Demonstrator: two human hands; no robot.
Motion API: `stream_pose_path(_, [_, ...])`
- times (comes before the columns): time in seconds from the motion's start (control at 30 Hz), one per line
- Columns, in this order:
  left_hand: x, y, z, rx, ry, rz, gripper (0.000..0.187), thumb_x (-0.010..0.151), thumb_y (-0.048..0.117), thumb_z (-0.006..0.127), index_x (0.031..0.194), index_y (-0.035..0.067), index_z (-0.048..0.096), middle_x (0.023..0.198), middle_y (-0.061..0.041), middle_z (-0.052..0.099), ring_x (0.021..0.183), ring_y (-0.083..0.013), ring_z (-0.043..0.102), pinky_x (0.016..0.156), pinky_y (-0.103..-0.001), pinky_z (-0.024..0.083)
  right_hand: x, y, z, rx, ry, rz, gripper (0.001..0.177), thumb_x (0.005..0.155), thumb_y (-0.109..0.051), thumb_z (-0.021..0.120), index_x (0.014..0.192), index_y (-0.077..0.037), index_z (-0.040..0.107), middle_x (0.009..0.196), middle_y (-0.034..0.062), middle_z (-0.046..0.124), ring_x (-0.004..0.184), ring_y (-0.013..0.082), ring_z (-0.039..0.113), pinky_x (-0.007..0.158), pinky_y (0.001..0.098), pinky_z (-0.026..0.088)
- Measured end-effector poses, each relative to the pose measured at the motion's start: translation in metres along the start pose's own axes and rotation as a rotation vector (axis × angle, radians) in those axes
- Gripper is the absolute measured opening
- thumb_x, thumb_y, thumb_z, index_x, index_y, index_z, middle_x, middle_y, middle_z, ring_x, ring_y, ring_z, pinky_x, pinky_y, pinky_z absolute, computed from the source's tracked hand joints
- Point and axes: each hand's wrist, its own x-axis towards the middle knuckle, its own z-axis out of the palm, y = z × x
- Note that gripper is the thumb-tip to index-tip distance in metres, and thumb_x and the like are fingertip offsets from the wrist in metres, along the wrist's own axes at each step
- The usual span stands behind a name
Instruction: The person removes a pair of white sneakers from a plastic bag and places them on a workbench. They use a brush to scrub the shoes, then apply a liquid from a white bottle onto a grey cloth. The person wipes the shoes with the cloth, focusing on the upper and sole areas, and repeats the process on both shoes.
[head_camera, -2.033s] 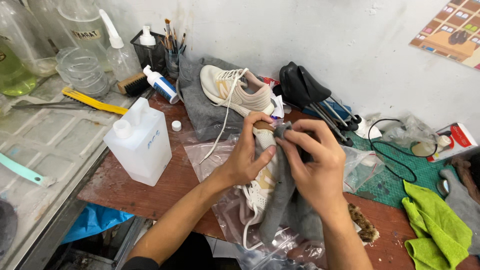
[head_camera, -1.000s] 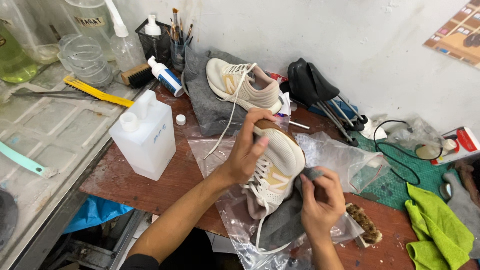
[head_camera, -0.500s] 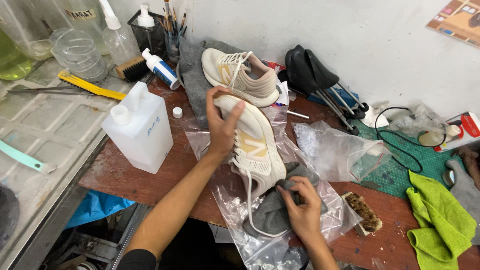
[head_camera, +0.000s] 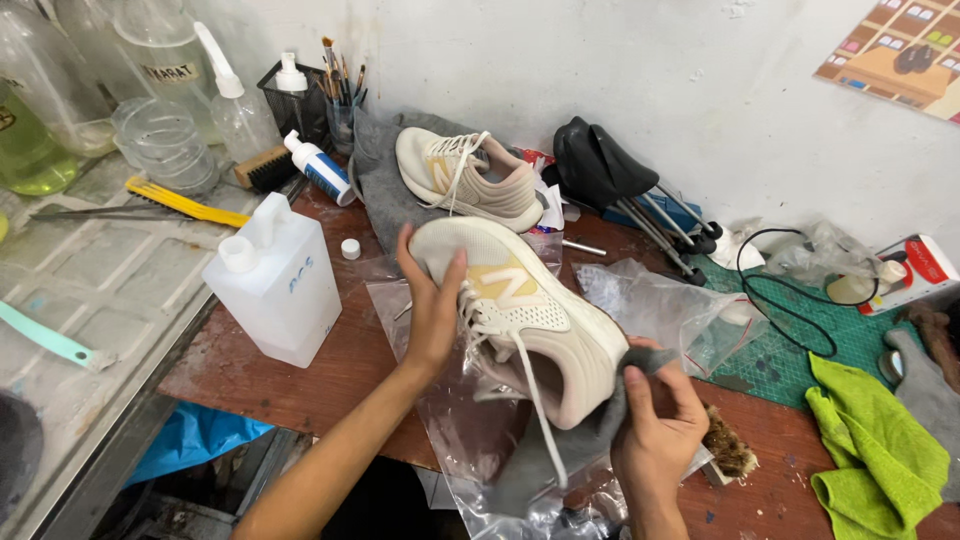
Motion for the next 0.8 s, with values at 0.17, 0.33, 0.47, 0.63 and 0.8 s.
stream_pose_path(0.17, [-0.030, -0.015, -0.027, 0.364, -0.234, -0.192, 0.094, 0.085, 0.052, 0.042, 0.145, 0.008, -0.016, 0.157, -0.014, -0.011, 0.145, -0.0239, -0.006, 0.115, -0.040, 0.001, -0.003, 0.006, -0.005, -0.129, 0.112, 0.024, 0.007, 0.089, -0.002, 0.061, 0.096, -0.001, 0.063, 0.103, 0.0121, 0.067, 0.099, 0.0176, 0.064, 0.093, 0.0261, 0.050])
stream_pose_path(0.33, [-0.046, -0.025, -0.045, 0.396, -0.196, -0.125, 0.076, 0.085, 0.024, 0.058, 0.145, 0.012, 0.014, 0.157, -0.007, 0.014, 0.136, -0.0218, 0.031, 0.109, -0.033, 0.032, -0.014, 0.033, -0.014, -0.174, 0.161, 0.060, 0.012, 0.085, -0.005, 0.067, 0.097, -0.004, 0.063, 0.101, 0.0090, 0.066, 0.095, 0.0145, 0.063, 0.089, 0.0229, 0.051])
stream_pose_path(0.47, [-0.065, -0.016, -0.045, 0.456, -0.277, 0.179, 0.069, 0.069, -0.014, 0.060, 0.131, 0.013, 0.045, 0.145, -0.018, 0.027, 0.141, -0.0352, 0.023, 0.112, -0.048, 0.033, -0.020, 0.021, 0.008, -0.066, -0.039, -0.048, 0.013, 0.085, 0.005, 0.063, 0.096, -0.003, 0.061, 0.098, 0.0114, 0.065, 0.096, 0.0202, 0.064, 0.089, 0.0259, 0.053])
stream_pose_path(0.63, [-0.107, -0.011, -0.039, 0.462, -0.215, 0.426, 0.023, 0.083, 0.010, 0.053, 0.104, 0.002, 0.047, 0.102, -0.012, 0.048, 0.099, -0.0242, 0.049, 0.093, -0.034, 0.040, -0.024, 0.030, 0.021, -0.214, -0.111, -0.036, 0.011, 0.081, 0.004, 0.067, 0.090, -0.001, 0.065, 0.097, 0.0120, 0.065, 0.094, 0.0185, 0.061, 0.087, 0.0262, 0.050])
stream_pose_path(0.8, [-0.107, -0.028, -0.039, 0.414, -0.298, -0.258, 0.049, 0.079, 0.040, 0.067, 0.114, 0.010, 0.050, 0.110, -0.008, 0.063, 0.100, -0.0179, 0.063, 0.091, -0.030, 0.051, -0.033, 0.037, 0.027, -0.306, -0.130, 0.030, 0.010, 0.079, 0.001, 0.071, 0.089, -0.001, 0.069, 0.096, 0.0097, 0.064, 0.094, 0.0151, 0.060, 0.086, 0.0233, 0.048])
